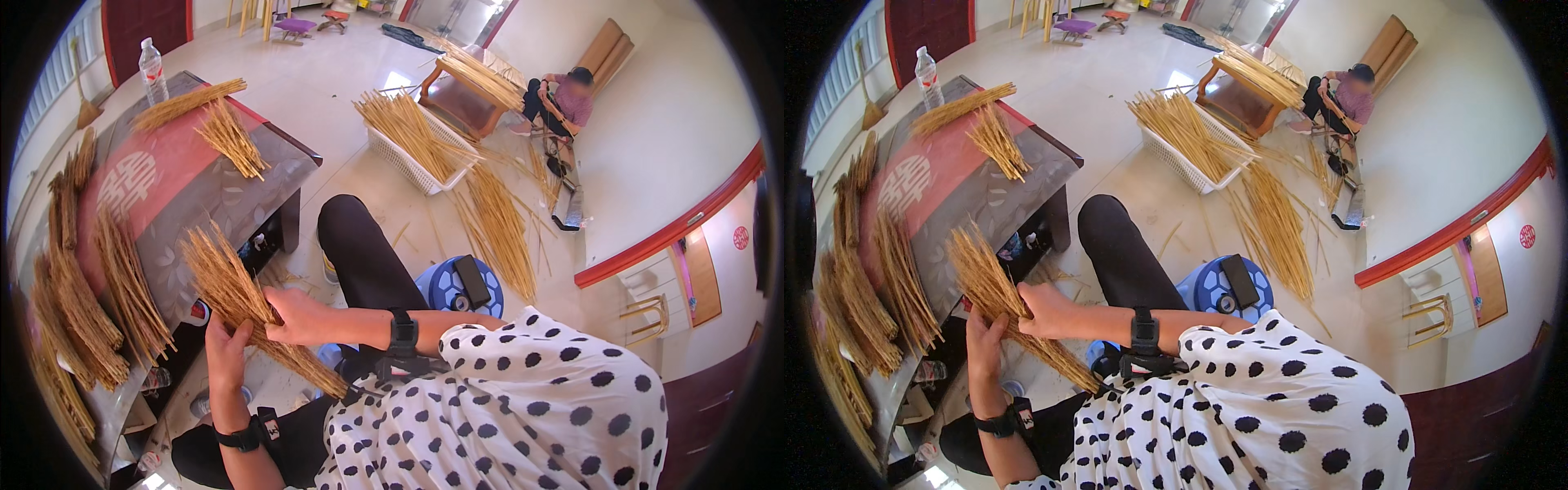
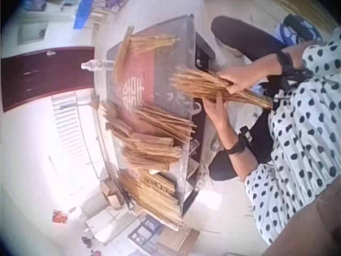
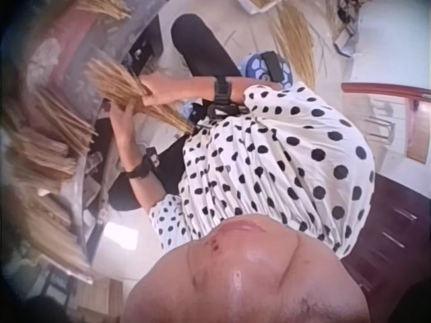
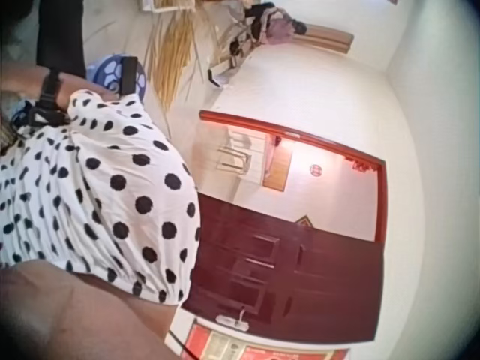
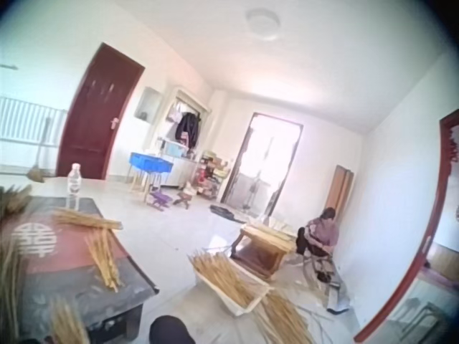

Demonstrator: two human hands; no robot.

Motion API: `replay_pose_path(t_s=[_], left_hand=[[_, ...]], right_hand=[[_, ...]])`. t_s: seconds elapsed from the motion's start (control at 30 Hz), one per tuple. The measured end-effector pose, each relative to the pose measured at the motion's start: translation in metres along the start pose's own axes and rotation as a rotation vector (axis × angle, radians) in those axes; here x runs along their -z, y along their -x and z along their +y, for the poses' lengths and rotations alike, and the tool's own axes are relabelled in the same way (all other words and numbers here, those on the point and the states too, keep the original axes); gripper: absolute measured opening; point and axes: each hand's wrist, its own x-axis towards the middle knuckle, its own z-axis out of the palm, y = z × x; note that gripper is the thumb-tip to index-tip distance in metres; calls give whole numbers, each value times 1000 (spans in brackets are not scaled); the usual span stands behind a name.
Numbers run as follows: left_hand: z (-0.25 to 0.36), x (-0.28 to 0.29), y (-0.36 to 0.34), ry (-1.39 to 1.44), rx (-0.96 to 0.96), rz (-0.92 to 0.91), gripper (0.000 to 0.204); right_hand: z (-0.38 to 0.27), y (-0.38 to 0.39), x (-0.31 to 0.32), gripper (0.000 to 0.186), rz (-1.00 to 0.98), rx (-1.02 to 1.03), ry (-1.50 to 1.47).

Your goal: Bundling and organizing stalks of straw or grain for workshop processing.

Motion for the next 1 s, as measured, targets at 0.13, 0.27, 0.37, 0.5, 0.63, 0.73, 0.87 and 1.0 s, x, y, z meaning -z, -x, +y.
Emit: replay_pose_path(t_s=[0.13,0.27,0.37,0.5,0.63,0.73,0.87,1.0], left_hand=[[-1,-2,-1,35,-13,-18,43],[-1,-2,-3,33,-15,-24,40],[9,1,2,23,78,-43,40],[3,17,9,-70,101,9,42],[1,5,1,-127,79,57,50],[-8,-3,-8,-164,51,31,53],[-8,-8,-1,-192,11,12,55],[-18,-4,1,-289,-111,107,67]], right_hand=[[8,-1,-1,34,38,39,-14],[9,-3,1,34,25,28,-20],[9,-3,-1,35,57,38,-14],[4,-3,-4,41,-18,-5,-50],[22,-1,-1,45,13,-73,-55],[21,-4,12,43,-15,-105,3],[17,-1,7,39,-77,-92,-48],[7,-2,1,39,-124,-105,-51]])
